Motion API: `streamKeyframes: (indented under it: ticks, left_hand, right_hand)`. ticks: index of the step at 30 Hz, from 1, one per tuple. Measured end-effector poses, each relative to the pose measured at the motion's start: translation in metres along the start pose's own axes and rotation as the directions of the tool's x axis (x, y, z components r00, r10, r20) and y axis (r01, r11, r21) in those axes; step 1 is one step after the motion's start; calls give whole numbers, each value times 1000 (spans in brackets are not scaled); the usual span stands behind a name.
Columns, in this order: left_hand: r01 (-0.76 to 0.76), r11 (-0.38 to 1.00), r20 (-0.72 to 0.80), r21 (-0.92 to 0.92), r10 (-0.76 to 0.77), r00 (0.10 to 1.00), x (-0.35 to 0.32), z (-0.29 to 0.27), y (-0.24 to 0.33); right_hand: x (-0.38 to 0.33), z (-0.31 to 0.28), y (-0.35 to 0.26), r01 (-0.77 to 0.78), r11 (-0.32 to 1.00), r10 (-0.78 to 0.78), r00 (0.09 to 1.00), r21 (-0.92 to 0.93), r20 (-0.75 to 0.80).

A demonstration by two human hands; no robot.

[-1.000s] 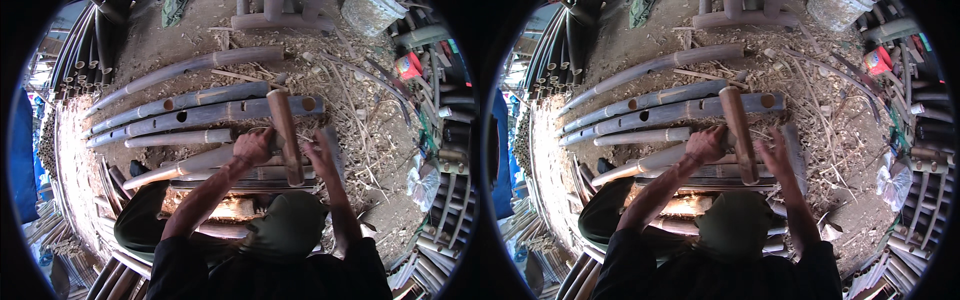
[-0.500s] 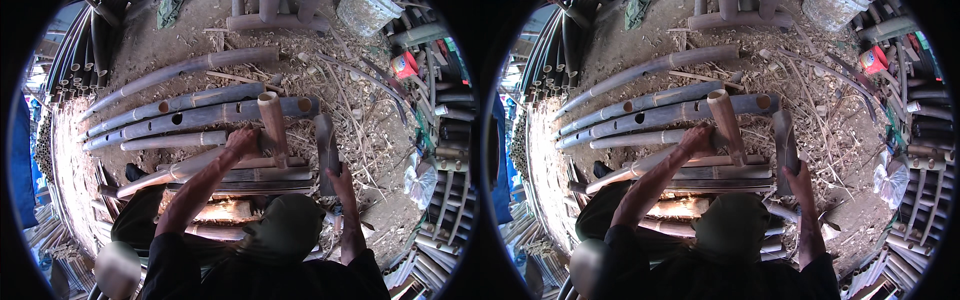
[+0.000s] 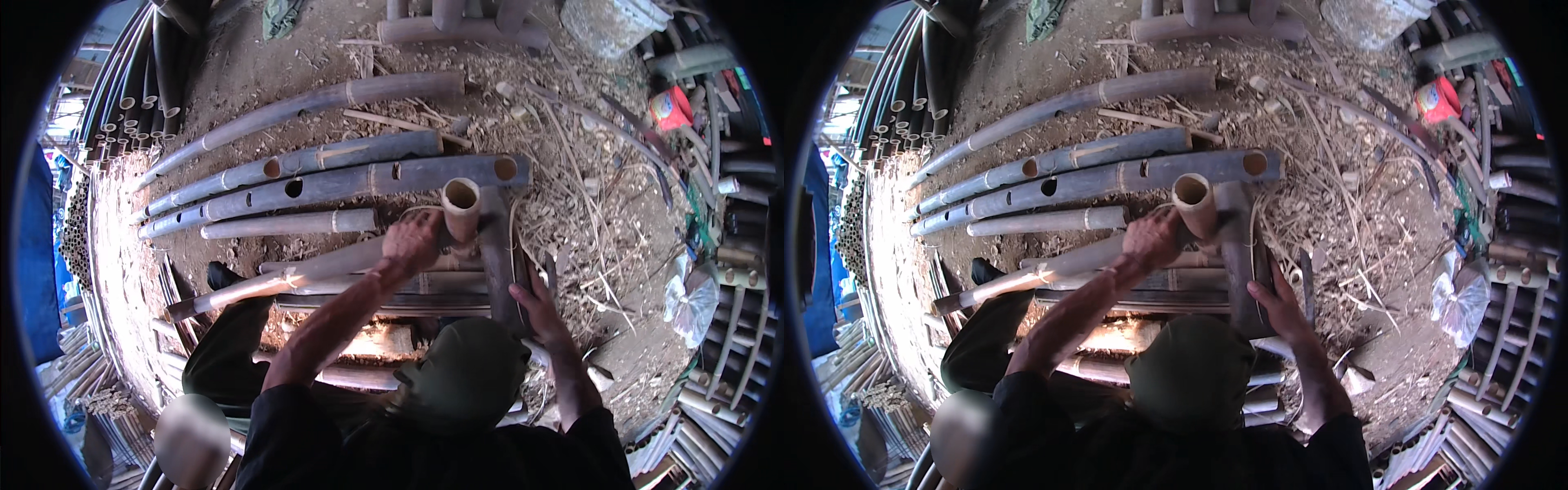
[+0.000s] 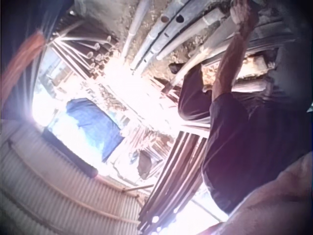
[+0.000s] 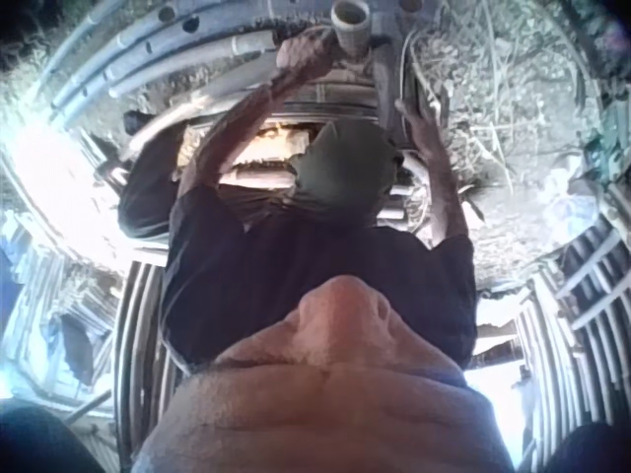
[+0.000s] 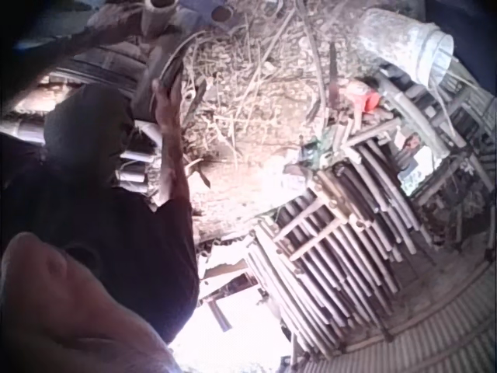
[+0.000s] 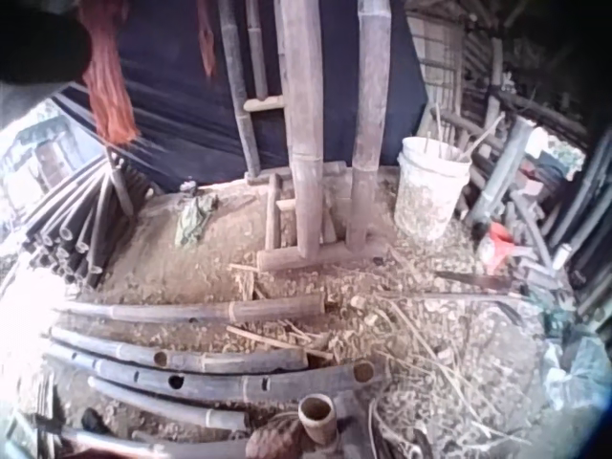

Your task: The person sits on the ground and uses a knife to cut and split bamboo poles. They then use a wooden mallet to hammer the ends of the poles to smooth or shape them. The person repeatedly picks up, cuts, and hammers multiple bamboo pieces in a cluttered workshop.

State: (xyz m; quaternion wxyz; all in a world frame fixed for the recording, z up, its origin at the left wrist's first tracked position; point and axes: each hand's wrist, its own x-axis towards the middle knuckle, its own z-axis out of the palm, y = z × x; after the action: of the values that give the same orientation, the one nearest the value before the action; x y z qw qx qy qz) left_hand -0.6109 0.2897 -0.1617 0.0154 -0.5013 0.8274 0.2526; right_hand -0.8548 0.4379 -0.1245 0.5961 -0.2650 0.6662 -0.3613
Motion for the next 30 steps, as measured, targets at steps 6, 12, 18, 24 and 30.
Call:
streamKeyframes:
  ticks: [6,12,18,24,30]
  left_hand:
    - [-62,997,-174,55,71,982,-19,-2,11]
    - [-78,984,-211,158,111,971,-33,4,4]
    - [-58,964,-208,261,115,971,-34,15,-7]
    - [0,969,-149,246,38,988,-38,21,-18]
    - [-33,988,-34,152,39,999,-21,-18,-21]
  right_hand:
    - [-11,3,27,163,970,-154,986,178,-60]
    - [-15,0,43,183,959,-196,980,217,40]
    - [-19,0,54,189,977,-198,976,95,91]
    - [-16,2,46,190,968,-141,952,-161,273]
    - [-2,-9,92,270,901,-257,963,-339,83]
